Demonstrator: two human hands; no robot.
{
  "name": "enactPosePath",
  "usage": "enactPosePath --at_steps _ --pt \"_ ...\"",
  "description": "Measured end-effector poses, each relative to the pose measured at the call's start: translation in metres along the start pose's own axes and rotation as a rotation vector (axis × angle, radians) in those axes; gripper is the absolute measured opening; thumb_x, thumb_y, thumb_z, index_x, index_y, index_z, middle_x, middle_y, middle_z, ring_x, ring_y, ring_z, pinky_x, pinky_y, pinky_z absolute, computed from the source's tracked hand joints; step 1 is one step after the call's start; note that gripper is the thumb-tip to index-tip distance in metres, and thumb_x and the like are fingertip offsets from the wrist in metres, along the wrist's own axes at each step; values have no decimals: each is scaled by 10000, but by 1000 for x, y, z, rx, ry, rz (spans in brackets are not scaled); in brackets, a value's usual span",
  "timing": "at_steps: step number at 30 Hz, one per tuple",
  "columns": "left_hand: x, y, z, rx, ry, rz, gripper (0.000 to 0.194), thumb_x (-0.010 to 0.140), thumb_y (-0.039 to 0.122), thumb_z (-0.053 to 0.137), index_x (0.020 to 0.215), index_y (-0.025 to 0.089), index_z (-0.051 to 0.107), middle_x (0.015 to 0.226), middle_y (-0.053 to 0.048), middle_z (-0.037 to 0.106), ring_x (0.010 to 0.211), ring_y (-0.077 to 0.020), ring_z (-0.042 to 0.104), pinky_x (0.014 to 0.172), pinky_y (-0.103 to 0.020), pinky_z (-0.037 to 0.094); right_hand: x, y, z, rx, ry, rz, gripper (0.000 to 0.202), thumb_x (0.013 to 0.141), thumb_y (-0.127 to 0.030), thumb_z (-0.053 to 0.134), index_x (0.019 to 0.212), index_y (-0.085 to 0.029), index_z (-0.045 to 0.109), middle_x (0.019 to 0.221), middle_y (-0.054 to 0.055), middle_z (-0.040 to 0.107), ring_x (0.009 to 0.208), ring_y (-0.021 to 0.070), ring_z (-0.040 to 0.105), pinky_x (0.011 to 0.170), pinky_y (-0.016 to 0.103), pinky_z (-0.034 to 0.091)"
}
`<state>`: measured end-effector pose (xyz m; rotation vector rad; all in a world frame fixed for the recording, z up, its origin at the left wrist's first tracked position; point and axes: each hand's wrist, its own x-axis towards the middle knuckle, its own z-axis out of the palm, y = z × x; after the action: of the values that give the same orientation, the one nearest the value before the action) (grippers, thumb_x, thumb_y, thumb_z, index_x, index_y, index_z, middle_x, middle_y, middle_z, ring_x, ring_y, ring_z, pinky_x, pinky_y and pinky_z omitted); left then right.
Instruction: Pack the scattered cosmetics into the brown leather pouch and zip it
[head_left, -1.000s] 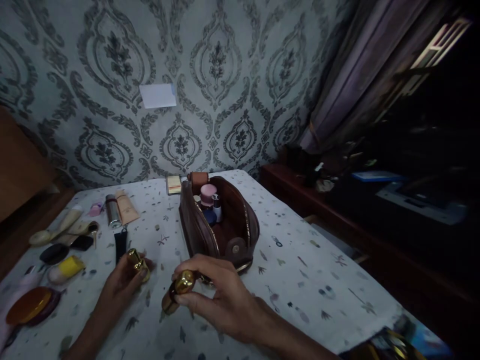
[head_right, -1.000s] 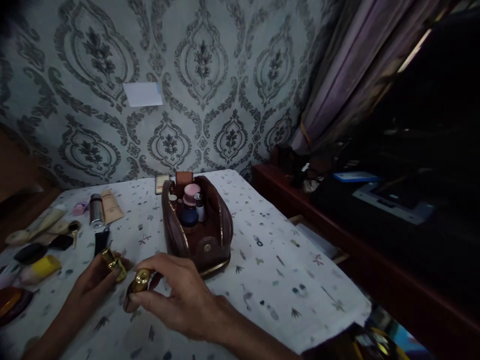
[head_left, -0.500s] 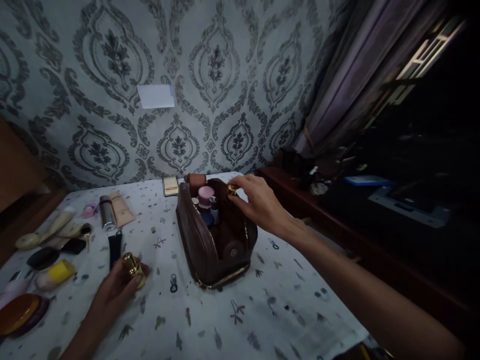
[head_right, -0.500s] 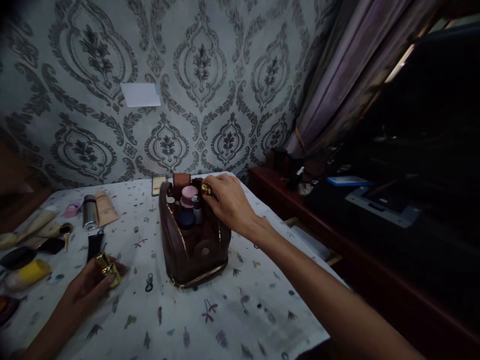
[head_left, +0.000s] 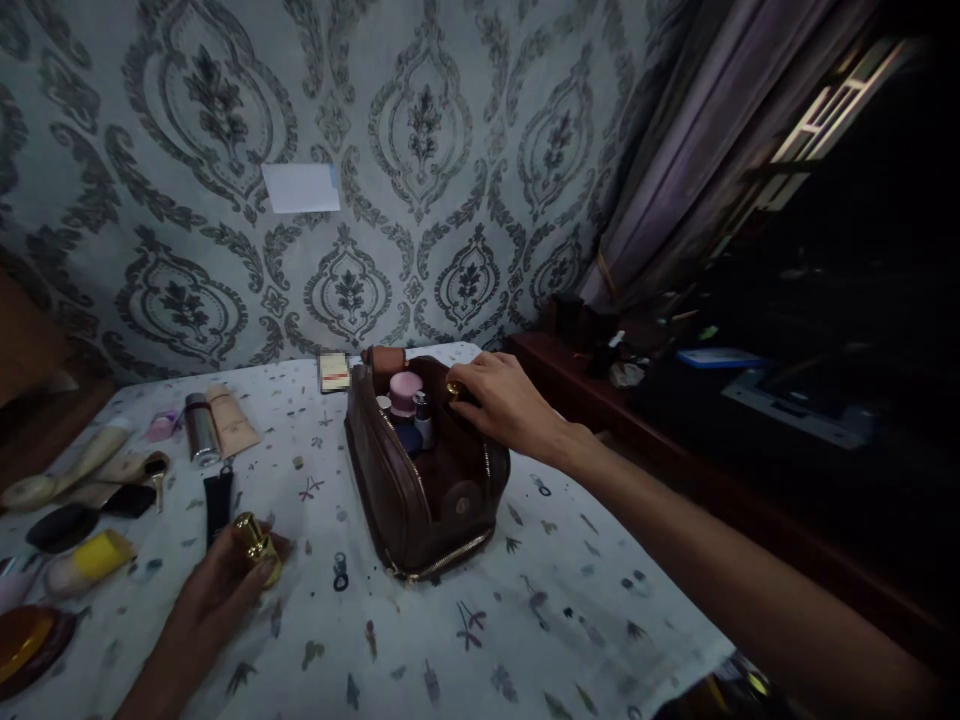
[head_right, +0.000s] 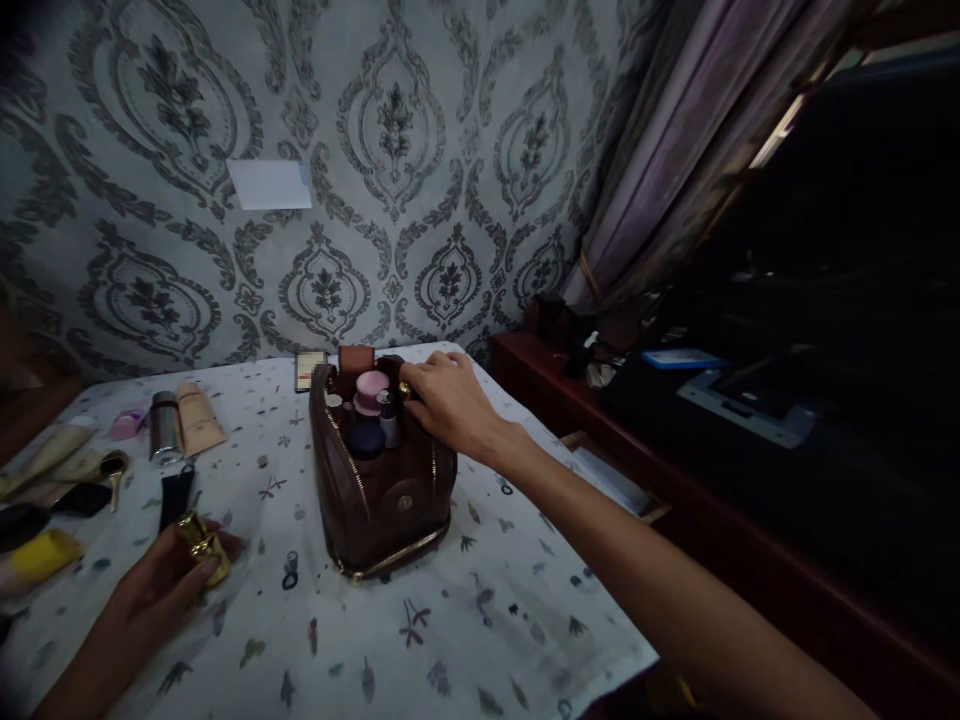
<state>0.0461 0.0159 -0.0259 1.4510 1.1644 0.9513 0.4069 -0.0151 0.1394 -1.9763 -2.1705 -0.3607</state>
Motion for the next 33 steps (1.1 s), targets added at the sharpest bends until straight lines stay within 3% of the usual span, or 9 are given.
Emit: enactPosePath --at_steps 4,10,15,22,26,30,33 --pt "2 3 -3 13 -51 -59 610 679 643 771 1071 207 603 1022 -83 749 982 -239 683 829 -268 539 1 2 -3 9 -27 7 107 872 -186 632 977 -185 655 915 78 686 959 265 570 878 379 321" --pt "4 4 -6 3 -59 -50 598 699 642 764 1084 218 593 1027 -73 755 975 -227 694 847 -261 542 2 0 -5 96 74 -29 147 884 -179 623 1028 -185 656 935 70 679 960 249 556 887 358 328" --pt "5 9 -8 18 -70 -94 637 669 663 770 1079 207 597 1050 -95 756 1001 -265 702 840 -290 561 4 -2 -8 77 -46 -97 96 869 -178 663 962 -166 645 898 67 685 958 242 567 868 341 326" --pt "2 14 -3 37 -71 -111 629 645 666 783 1049 210 626 1034 -91 760 1005 -289 699 854 -327 571 4 4 -21 4 -17 -60 112 885 -199 657 996 -186 671 930 66 712 946 249 554 826 336 299" --pt "2 11 -2 -16 14 -71 649 650 687 770 1077 227 607 1004 -74 760 996 -276 702 856 -317 567 7 3 -27 -75 -74 -90 30 864 -181 680 893 -183 674 922 59 718 938 241 544 789 328 276" --pt "3 12 -4 -3 -94 -123 652 641 667 792 1065 205 612 1047 -100 758 1041 -288 694 875 -315 560 14 1 -32 -176 -103 -139 49 864 -213 692 850 -168 679 950 77 722 949 250 555 770 341 272" --pt "0 12 -2 -6 -49 -59 601 683 646 773 1065 212 610 1017 -79 756 992 -251 697 861 -284 552 19 -1 -36 -275 -166 -163 47 855 -203 696 858 -156 699 951 92 730 967 266 574 748 353 270"
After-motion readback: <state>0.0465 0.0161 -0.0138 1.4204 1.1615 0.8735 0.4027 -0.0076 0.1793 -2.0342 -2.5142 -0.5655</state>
